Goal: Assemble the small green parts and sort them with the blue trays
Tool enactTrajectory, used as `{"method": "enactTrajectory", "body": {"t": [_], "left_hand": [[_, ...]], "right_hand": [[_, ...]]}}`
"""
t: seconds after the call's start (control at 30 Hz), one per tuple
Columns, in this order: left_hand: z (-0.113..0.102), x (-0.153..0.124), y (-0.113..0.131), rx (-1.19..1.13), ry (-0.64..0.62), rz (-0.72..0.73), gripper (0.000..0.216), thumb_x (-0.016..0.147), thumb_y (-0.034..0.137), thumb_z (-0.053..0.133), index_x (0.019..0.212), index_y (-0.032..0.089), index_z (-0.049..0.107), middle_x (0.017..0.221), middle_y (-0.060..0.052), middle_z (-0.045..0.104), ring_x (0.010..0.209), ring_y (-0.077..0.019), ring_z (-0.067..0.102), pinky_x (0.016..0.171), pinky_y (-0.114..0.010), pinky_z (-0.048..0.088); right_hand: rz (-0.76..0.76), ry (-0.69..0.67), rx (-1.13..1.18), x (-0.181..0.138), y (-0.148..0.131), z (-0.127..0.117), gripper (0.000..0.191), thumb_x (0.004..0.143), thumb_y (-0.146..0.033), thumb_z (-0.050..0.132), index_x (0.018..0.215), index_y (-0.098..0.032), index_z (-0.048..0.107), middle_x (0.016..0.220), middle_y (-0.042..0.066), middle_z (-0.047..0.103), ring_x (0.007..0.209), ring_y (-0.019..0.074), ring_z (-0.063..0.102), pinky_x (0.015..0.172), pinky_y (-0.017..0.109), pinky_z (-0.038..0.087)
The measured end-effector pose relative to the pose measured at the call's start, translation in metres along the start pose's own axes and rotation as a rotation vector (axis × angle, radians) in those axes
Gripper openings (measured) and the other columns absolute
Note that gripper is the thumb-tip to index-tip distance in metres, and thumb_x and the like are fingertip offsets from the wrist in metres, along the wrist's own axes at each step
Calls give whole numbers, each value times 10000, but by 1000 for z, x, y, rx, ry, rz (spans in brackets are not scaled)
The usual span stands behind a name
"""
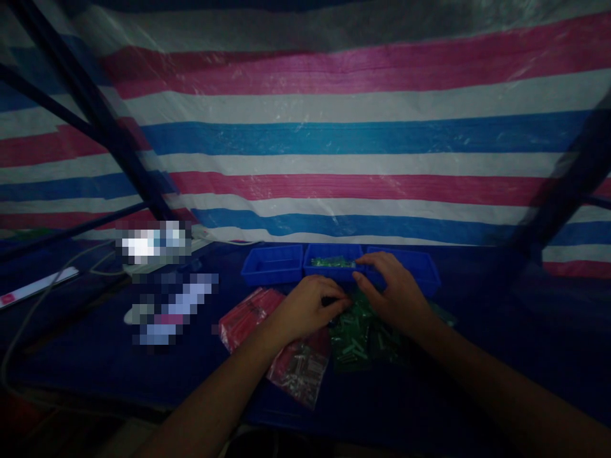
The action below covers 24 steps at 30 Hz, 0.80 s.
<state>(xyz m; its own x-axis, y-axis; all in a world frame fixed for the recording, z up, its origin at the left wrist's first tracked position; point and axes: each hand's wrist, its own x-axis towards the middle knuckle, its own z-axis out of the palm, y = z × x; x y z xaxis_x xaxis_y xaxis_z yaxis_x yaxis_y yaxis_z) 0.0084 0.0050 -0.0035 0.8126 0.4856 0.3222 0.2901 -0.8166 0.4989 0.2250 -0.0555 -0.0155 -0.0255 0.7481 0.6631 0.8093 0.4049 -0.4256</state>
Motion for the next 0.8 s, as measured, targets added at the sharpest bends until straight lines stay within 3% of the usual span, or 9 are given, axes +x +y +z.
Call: {"method": "enactTrajectory", "body": {"t": [0.2,0.4,0.53,0.67,0.8], "left_hand": [[-6,3,7,-65,236,-63,120,895,298,747,949,204,796,957,-38,788,911,-203,723,865,-327,549],[-7,4,8,-187,432,-94,59,866,182,723,924,194,715,934,-35,727,866,-176,708,817,-310,582],[-7,3,10,-292,472,-63,49,884,176,695,929,193,687,972,-42,705,875,-170,709,815,-314,609],[-7,3,13,-374,468,-68,49,911,214,693,944,189,666,1000,-52,693,885,-168,712,822,-326,626],[-3,5,11,-494,435,-90,252,891,200,735,1094,199,587,1033,-66,709,925,-182,734,830,-336,636]], "right_hand": [[25,8,32,-1,-3,-3,240,988,-374,611,1191,-262,671,1172,94,735,1125,305,683,989,492,537],[-7,-20,104,-2,-9,-7,349,975,-362,641,1314,-278,654,1352,85,696,1297,306,632,1121,514,482],[64,-102,238,-4,-9,-4,430,928,-399,723,1337,-290,646,1309,68,732,1203,300,701,1067,499,548],[248,-170,572,-5,-9,3,424,881,-423,789,1254,-265,665,1231,80,770,1129,291,746,1017,478,597],[403,-174,745,-5,-10,6,439,817,-435,850,1164,-232,675,1139,95,797,1054,290,769,961,465,624]]}}
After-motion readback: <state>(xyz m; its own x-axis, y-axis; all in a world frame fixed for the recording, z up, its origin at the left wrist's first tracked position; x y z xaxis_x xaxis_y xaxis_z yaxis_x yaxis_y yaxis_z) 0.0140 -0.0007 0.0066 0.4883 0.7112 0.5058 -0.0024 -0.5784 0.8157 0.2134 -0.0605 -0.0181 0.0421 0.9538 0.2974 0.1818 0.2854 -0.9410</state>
